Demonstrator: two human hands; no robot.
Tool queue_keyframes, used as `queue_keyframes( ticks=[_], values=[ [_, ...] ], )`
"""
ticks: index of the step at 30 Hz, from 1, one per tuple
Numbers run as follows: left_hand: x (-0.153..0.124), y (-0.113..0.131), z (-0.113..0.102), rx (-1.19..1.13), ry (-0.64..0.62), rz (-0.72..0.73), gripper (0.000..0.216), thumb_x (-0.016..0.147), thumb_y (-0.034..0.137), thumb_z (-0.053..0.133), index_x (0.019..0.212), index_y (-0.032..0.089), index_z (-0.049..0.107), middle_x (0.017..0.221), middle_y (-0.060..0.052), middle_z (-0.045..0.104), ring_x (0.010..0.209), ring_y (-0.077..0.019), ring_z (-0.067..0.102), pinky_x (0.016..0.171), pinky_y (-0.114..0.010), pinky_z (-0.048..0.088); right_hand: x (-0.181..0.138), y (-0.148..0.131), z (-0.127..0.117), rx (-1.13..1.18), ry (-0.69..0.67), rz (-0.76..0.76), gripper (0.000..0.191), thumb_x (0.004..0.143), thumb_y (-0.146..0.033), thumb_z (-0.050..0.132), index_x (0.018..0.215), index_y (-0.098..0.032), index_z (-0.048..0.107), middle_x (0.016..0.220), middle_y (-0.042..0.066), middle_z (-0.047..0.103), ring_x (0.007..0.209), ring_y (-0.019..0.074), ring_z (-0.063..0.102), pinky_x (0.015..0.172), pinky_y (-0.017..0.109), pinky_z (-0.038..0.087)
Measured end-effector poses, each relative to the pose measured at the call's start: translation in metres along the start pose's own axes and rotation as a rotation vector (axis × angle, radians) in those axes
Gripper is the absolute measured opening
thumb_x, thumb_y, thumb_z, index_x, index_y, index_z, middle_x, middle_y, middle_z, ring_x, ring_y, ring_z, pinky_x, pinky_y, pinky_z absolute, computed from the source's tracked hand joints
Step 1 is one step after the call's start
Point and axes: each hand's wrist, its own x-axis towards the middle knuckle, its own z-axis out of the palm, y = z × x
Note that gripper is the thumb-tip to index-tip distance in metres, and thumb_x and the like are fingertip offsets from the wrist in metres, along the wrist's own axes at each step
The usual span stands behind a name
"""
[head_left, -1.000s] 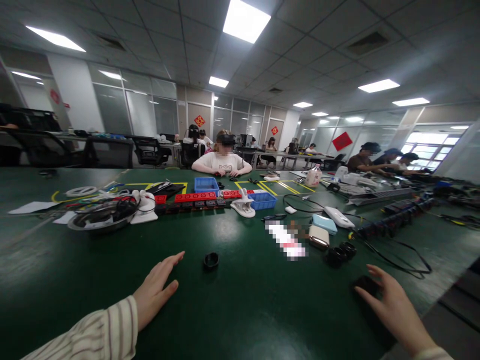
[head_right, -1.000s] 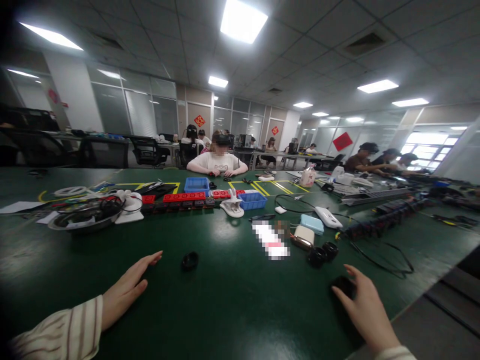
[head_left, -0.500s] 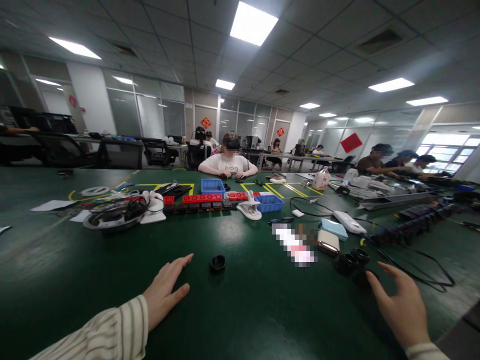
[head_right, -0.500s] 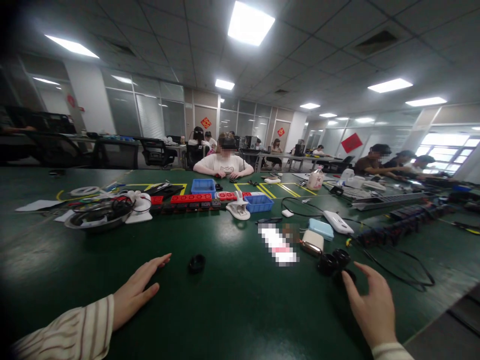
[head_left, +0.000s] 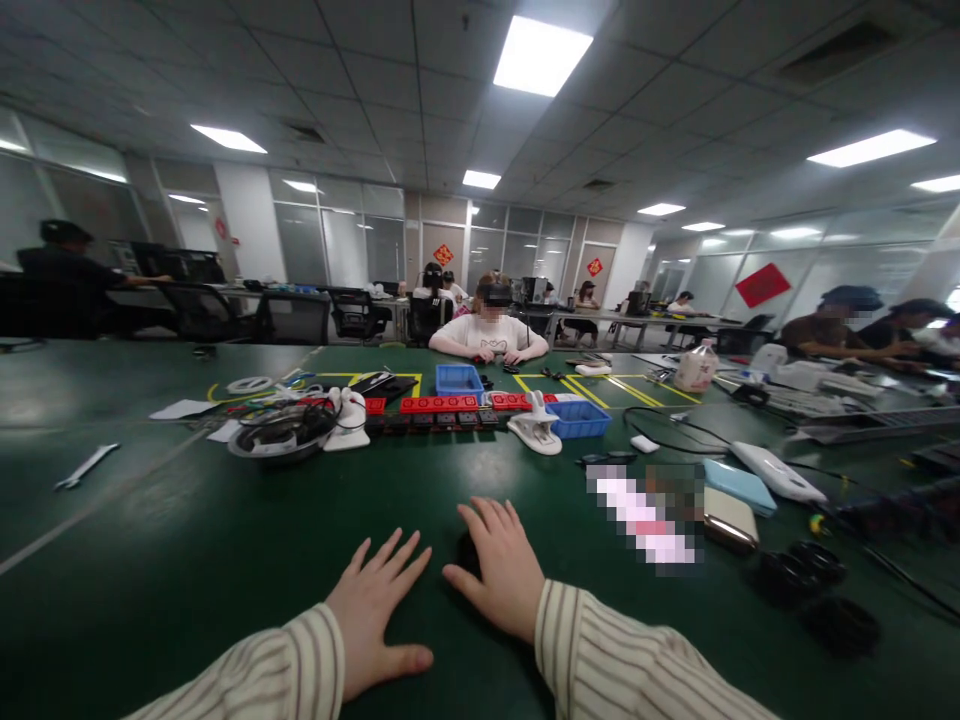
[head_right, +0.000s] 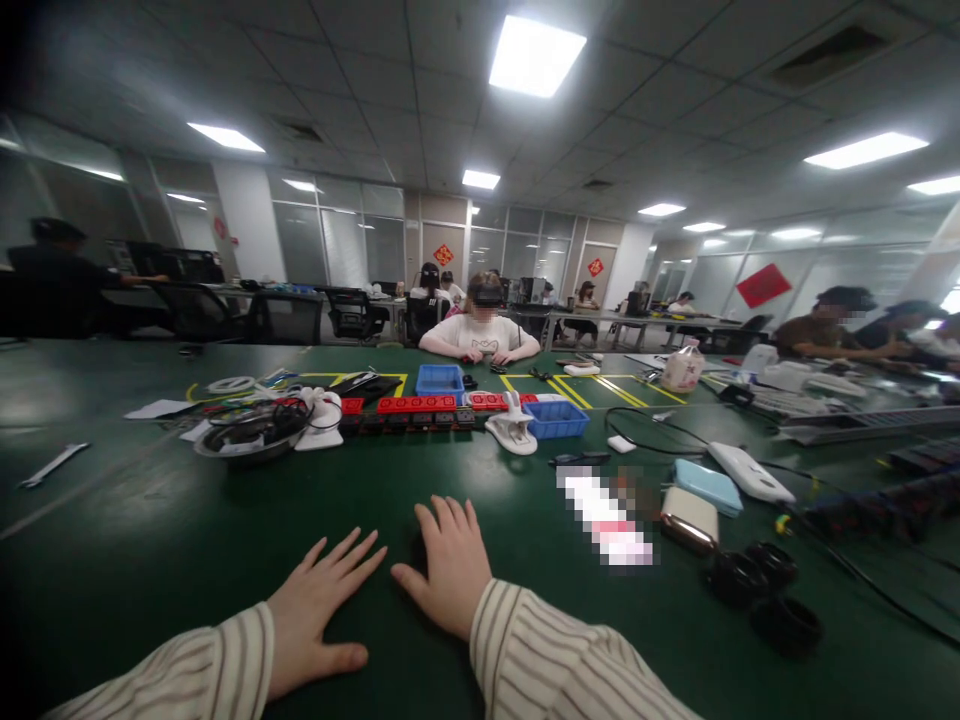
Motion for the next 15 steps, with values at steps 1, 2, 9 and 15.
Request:
queue_keyframes(
  ticks=[1, 2, 9, 15],
  values=[
    [0.000, 0.001, 0.000, 0.013, -0.016, 0.000, 0.093, 0.066, 0.077, 0.052, 0.139, 0.021, 0.035, 0.145, -0.013, 0.030, 0.132, -0.0386, 0.025, 0.103, -0.063, 0.018, 0.003, 0.003, 0.005, 0.003, -0.014, -0.003, 0.049, 0.081, -0.034, 0.060, 0.124, -0.014, 0.048, 0.126, 0.015, 0.049, 0.119, 0.0308, 0.042, 0.101, 0.054, 0.028],
    [-0.001, 0.001, 0.000, 0.023, -0.029, 0.000, 0.094, 0.066, 0.077, 0.051, 0.139, 0.022, 0.033, 0.145, -0.013, 0.028, 0.132, -0.0384, 0.025, 0.103, -0.062, 0.019, 0.004, 0.005, 0.008, 0.006, -0.028, -0.005, 0.042, 0.083, -0.031, 0.058, 0.121, -0.015, 0.050, 0.122, 0.014, 0.052, 0.115, 0.0290, 0.046, 0.099, 0.051, 0.032],
    [0.000, -0.001, 0.000, 0.045, -0.047, 0.017, 0.093, 0.069, 0.078, 0.047, 0.140, 0.022, 0.030, 0.146, -0.012, 0.026, 0.133, -0.0392, 0.023, 0.103, -0.063, 0.018, 0.004, 0.009, 0.006, 0.010, -0.089, 0.002, 0.030, 0.086, -0.023, 0.052, 0.116, -0.017, 0.053, 0.114, 0.010, 0.053, 0.108, 0.0242, 0.046, 0.097, 0.042, 0.035],
    [-0.001, 0.000, 0.000, 0.031, -0.039, 0.003, 0.091, 0.068, 0.072, 0.056, 0.140, 0.023, 0.031, 0.146, -0.012, 0.027, 0.133, -0.0385, 0.024, 0.102, -0.063, 0.019, 0.001, 0.006, -0.003, -0.005, -0.130, -0.001, 0.032, 0.086, -0.023, 0.048, 0.117, -0.018, 0.053, 0.103, 0.010, 0.052, 0.094, 0.0248, 0.047, 0.084, 0.043, 0.039]
  ],
)
